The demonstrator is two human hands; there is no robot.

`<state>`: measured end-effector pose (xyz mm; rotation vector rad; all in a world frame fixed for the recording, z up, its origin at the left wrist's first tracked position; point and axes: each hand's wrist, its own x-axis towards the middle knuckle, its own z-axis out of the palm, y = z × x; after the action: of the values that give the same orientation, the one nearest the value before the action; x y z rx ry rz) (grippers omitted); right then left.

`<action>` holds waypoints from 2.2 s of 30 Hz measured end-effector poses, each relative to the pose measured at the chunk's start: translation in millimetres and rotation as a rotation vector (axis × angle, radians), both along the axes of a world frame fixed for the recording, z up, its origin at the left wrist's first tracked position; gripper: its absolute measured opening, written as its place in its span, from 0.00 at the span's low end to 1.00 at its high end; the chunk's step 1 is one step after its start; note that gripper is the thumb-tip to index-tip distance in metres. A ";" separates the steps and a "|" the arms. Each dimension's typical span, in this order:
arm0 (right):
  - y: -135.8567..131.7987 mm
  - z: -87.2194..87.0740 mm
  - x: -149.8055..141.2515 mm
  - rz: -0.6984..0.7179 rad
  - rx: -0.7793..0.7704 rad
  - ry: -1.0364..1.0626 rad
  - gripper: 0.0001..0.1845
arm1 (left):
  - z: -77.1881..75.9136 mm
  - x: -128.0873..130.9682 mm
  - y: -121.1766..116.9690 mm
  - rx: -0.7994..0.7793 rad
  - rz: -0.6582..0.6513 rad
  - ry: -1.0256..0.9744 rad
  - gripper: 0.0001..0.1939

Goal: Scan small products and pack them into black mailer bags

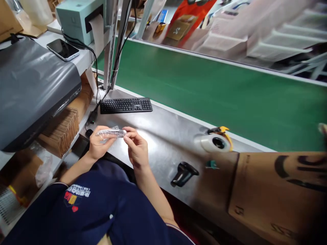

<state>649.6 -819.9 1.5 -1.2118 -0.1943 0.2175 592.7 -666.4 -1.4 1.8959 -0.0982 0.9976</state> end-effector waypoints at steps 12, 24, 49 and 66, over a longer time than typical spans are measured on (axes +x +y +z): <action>-6.2 -6.5 -3.2 -0.070 -0.222 -0.438 0.09 | -0.7 -4.4 -2.2 -0.330 -0.069 0.185 0.09; -14.2 -19.0 -8.8 0.015 -0.095 -0.336 0.09 | 5.3 -8.8 -4.1 -0.340 -0.152 0.210 0.08; -20.2 -3.6 2.6 0.187 -0.097 -0.439 0.16 | 4.7 -1.7 6.0 -0.277 -0.234 0.170 0.06; -33.5 6.4 1.2 0.156 -0.196 -0.412 0.11 | 6.7 -3.9 -3.4 -0.339 -0.351 0.258 0.06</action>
<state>650.8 -853.4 8.0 -1.4292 -0.6402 0.1217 588.9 -669.8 5.3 1.6076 -0.0994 0.4919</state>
